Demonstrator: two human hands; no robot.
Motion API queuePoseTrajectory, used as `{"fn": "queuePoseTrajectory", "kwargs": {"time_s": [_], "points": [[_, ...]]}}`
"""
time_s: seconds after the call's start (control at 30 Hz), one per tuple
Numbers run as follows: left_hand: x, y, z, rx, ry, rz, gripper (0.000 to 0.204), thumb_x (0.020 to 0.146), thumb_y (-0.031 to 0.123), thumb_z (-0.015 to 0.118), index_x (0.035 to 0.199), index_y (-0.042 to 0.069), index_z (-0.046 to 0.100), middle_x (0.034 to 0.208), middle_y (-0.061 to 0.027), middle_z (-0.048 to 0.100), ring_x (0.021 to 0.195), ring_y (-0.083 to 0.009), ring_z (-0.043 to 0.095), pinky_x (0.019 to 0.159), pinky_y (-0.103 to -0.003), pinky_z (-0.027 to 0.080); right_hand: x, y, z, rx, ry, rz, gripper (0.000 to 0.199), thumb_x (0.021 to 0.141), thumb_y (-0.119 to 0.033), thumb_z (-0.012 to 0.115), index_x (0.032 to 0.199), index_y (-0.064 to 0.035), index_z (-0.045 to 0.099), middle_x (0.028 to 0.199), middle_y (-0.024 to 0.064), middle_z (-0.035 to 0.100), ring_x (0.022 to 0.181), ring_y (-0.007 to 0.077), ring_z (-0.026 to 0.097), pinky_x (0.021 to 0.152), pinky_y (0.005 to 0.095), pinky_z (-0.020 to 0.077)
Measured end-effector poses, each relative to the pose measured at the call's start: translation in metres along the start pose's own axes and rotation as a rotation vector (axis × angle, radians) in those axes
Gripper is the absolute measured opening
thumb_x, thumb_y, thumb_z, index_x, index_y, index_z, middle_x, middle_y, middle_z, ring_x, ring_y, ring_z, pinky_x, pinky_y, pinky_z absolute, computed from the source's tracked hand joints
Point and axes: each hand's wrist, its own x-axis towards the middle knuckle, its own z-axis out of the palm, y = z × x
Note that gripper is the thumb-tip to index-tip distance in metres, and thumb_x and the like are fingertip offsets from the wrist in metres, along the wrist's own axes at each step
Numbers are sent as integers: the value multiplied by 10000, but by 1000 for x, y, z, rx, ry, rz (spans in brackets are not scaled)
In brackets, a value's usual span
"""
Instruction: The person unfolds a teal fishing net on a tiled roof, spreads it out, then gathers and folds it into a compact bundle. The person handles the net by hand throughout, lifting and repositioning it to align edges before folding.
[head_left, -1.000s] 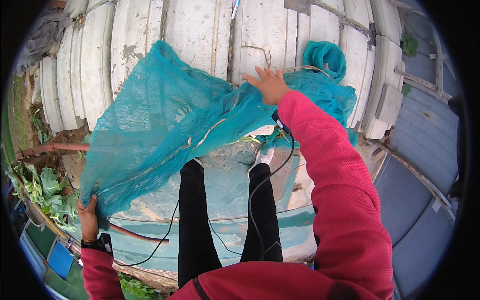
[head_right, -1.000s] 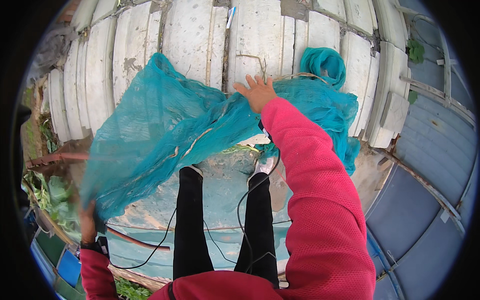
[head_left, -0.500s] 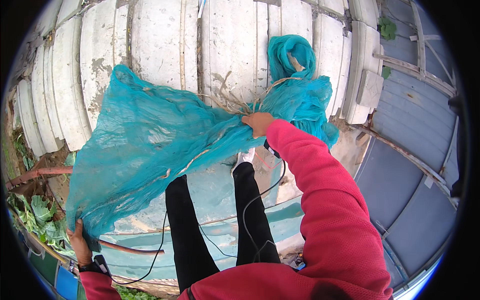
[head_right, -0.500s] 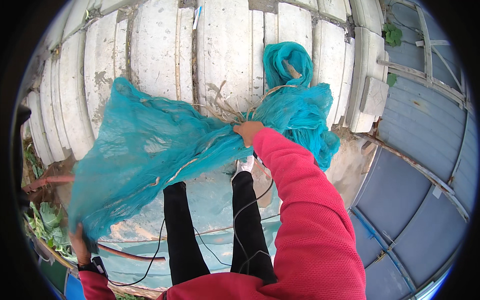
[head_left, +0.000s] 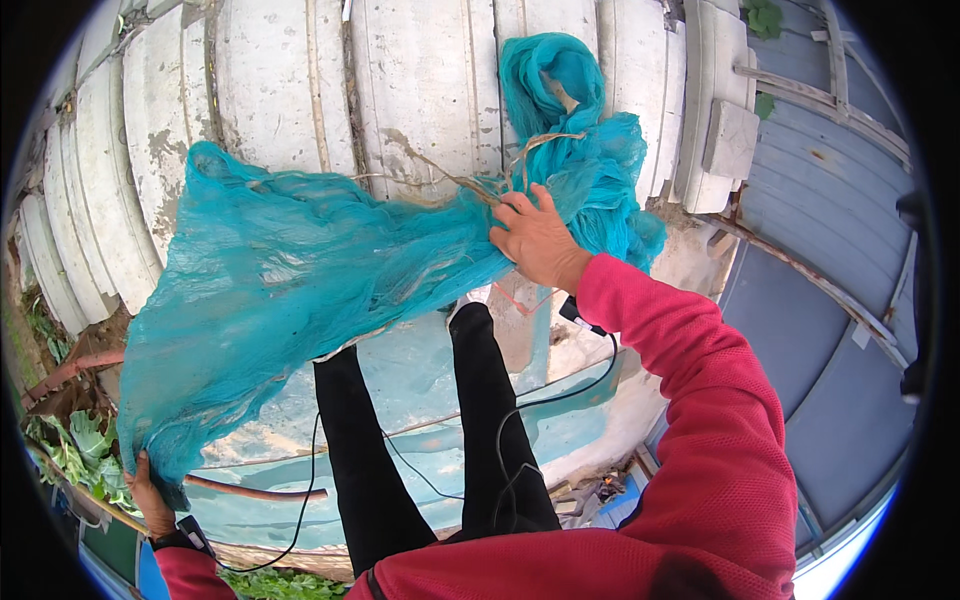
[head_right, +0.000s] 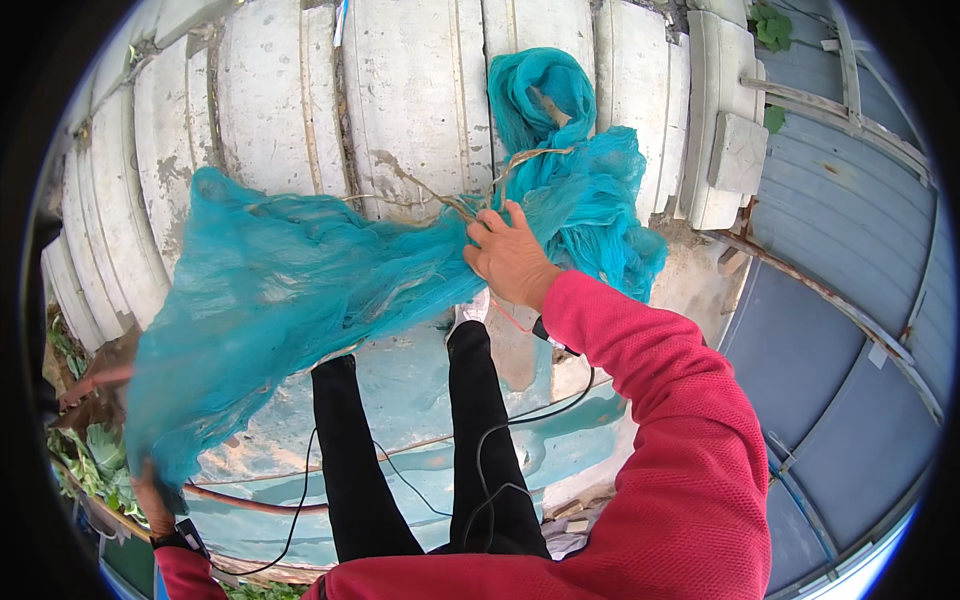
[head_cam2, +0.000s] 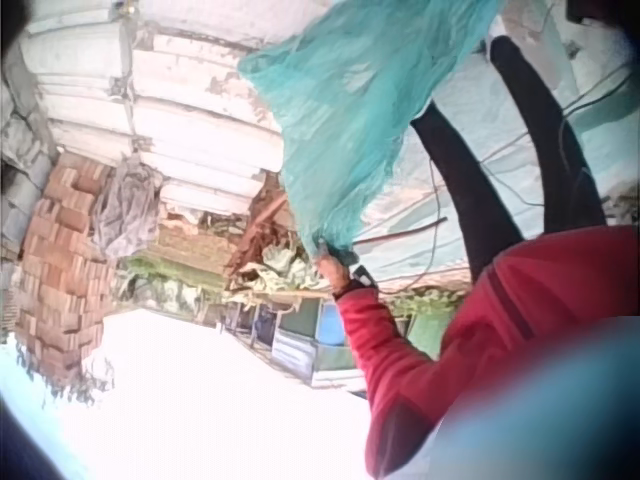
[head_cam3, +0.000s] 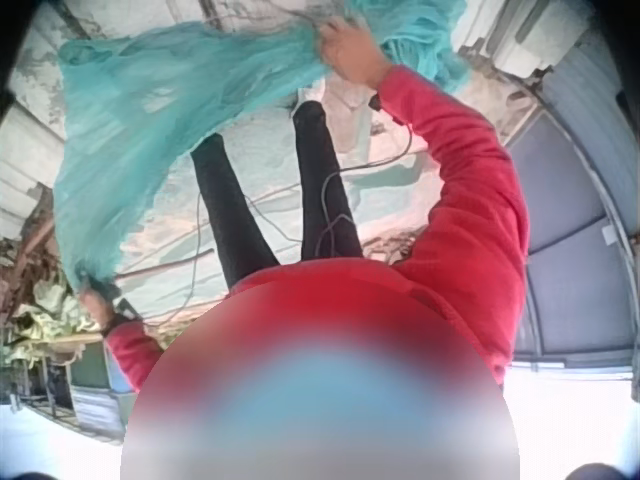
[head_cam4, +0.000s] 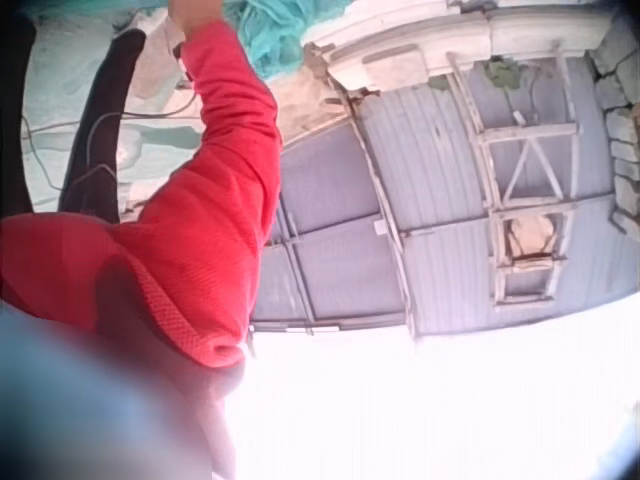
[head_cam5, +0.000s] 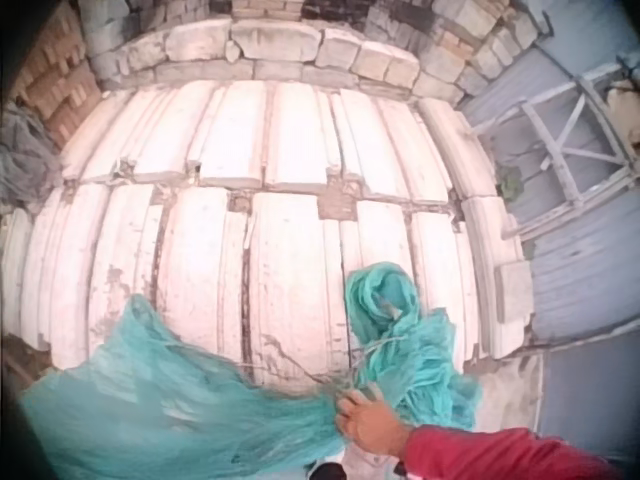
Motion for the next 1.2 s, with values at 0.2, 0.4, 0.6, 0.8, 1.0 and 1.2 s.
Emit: {"fn": "queuePoseTrajectory", "kwargs": {"time_s": [0.2,0.4,0.6,0.8,1.0,1.2], "points": [[17,-9,-14,22,39,-4,401,930,243,590,1247,4,533,1144,-74,592,996,-171,551,861,-309,440,-75,22,18,129,-300,148,285,787,-59,578,1055,-135,517,1023,89,578,1058,311,568,861,535,420],[18,1,-21,15,2,-66,437,923,266,605,1249,-14,525,1155,-88,593,993,-190,564,863,-322,449,-110,66,79,233,-94,432,296,769,-23,565,1051,-91,509,1005,156,581,861,363,633,675,473,520],[18,15,-18,28,47,-37,453,916,265,612,1252,-27,525,1181,-105,588,998,-205,570,870,-328,453,-97,73,75,344,67,548,214,799,-68,582,1011,-65,618,992,177,587,846,381,632,695,471,528],[21,14,-24,200,107,33,493,898,281,630,1259,-38,521,1199,-112,582,1022,-218,561,881,-339,446,44,95,63,345,459,221,203,853,-72,539,1020,-53,653,1018,152,608,998,347,591,823,437,506],[10,9,-25,83,81,7,457,914,243,601,1265,-37,515,1189,-117,588,1007,-227,569,882,-331,447,135,69,98,419,-114,130,341,808,-46,554,1130,-125,629,1119,175,625,1042,361,589,874,458,481],[9,17,5,9,42,-76,436,917,229,602,1252,-37,520,1186,-120,589,1002,-231,578,879,-333,455,81,103,66,723,-244,417,353,758,-128,643,1105,-63,633,1002,195,667,800,296,689,782,406,527]]}}
